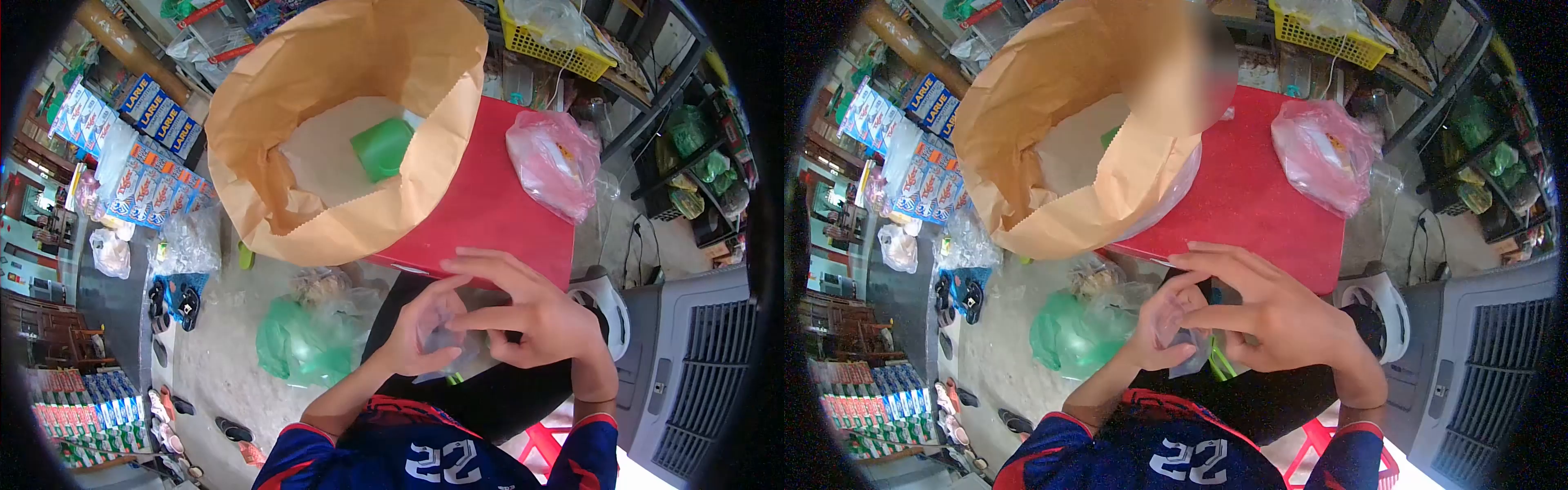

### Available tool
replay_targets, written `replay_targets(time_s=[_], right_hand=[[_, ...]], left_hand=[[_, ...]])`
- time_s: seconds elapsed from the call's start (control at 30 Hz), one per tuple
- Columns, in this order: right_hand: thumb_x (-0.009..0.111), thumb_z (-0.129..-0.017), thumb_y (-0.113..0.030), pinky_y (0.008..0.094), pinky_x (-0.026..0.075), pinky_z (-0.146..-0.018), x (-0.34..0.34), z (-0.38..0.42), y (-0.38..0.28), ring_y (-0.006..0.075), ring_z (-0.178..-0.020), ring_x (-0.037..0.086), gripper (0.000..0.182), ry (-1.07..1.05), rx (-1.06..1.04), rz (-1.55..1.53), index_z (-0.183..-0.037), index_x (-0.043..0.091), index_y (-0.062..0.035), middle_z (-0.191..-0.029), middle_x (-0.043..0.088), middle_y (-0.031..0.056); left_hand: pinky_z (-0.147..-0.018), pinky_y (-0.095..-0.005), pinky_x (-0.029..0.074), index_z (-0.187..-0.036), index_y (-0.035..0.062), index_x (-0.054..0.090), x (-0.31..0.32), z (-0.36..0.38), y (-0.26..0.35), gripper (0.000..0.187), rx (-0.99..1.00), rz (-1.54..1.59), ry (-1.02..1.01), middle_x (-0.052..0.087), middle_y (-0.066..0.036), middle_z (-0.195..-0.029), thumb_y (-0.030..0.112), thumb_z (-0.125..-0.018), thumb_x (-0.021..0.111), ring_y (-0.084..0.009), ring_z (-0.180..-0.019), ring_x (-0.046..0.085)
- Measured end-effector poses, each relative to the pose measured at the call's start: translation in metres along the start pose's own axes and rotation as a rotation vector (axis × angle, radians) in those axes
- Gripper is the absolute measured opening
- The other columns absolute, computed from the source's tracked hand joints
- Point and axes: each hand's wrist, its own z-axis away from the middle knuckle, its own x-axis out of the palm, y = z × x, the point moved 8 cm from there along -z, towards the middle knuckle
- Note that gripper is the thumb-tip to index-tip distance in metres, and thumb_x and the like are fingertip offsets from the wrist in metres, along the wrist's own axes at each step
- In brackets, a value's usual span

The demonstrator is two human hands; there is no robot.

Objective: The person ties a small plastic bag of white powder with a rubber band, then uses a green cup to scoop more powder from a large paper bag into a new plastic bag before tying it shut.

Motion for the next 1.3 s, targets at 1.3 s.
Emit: replay_targets(time_s=[1.3], right_hand=[[0.069,-0.091,-0.019,0.0443,0.058,-0.076,0.030,-0.110,-0.023,0.0331,-0.095,0.068,0.017,-0.483,0.010,0.034,-0.096,0.061,-0.0038,-0.118,0.065,0.0122]], left_hand=[[-0.120,-0.0407,0.031,-0.159,-0.0014,0.030,-0.059,0.084,0.004,0.103,-0.250,0.104,-0.354,0.050,-0.012,-0.149,0.026,-0.077,0.087,-0.0226,-0.138,0.047]])
